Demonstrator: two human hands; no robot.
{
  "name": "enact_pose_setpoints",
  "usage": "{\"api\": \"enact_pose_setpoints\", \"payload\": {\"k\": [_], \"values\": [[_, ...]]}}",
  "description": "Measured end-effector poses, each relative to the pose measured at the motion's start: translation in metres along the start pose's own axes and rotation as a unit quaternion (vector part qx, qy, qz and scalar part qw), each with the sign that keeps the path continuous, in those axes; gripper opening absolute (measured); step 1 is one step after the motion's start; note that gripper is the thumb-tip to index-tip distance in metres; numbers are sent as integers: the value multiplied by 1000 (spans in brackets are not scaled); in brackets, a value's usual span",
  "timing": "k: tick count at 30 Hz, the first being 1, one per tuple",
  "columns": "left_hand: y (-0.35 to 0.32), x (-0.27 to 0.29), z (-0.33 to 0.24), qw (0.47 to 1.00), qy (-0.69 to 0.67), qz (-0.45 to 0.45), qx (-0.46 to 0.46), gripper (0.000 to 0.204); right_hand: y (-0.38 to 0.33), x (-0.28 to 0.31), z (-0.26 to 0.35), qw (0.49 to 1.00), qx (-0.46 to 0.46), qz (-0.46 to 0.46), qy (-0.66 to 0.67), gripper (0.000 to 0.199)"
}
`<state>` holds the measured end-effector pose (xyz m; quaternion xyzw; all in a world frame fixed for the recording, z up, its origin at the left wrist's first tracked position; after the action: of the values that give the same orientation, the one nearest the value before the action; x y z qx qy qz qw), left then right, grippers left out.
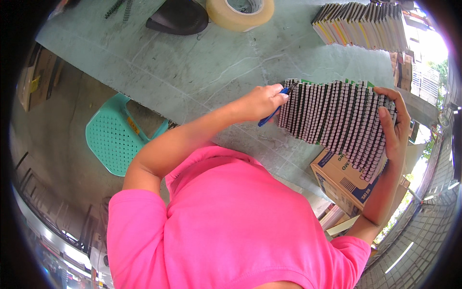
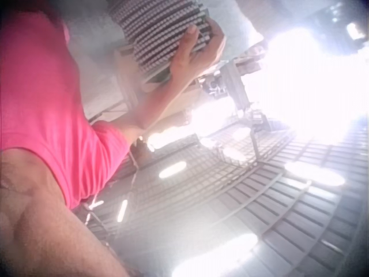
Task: The person trims the excess plastic coils from stacks of pocket memos using side cutters and organizes the memos on the table.
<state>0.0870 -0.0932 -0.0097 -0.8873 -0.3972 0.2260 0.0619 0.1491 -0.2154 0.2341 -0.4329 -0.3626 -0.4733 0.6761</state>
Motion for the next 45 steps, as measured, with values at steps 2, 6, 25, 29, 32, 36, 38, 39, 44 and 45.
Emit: {"api": "enact_pose_setpoints", "payload": {"k": [2,6,25,29,32,36,38,39,44,45], "values": [[6,-9,5,993,-104,43,30,28,-1,2,1,1000,0,-2,-12,30],[11,-18,11,969,-217,77,85,32,0,1,2,1000,10,-9,-13,30],[14,-25,13,970,-223,97,29,34,-1,2,0,1000,2,-22,6,29],[14,-29,16,950,-290,104,55,35,1,1,1,1000,5,-15,-2,29],[14,-35,12,939,-315,120,72,35,-7,6,1,1000,-22,-19,-4,29],[18,-29,18,950,-298,85,43,29,-1,2,0,1000,10,-19,2,29],[16,-16,1,985,118,-68,-109,25,-1,2,3,1000,16,-21,-10,29],[8,-20,-14,919,322,-142,-178,23,-1,3,3,1000,16,-22,-8,29],[6,-20,-12,938,288,-125,-147,23,-1,2,-2,1000,-11,-16,15,30],[8,-12,-13,982,167,-48,-72,23,-2,2,-2,1000,-11,-20,13,30]]}}
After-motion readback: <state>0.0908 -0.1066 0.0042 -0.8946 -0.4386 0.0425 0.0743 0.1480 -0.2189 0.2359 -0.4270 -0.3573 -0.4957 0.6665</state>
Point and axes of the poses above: each hand's wrist, its own y-axis towards the middle knuckle, its own x-axis out of the back of the hand, z = x × y, the point moved 8 cm from there along y, towards the middle knuckle, and after that the axes turned 6 degrees about -x, right-handed, at the moved point
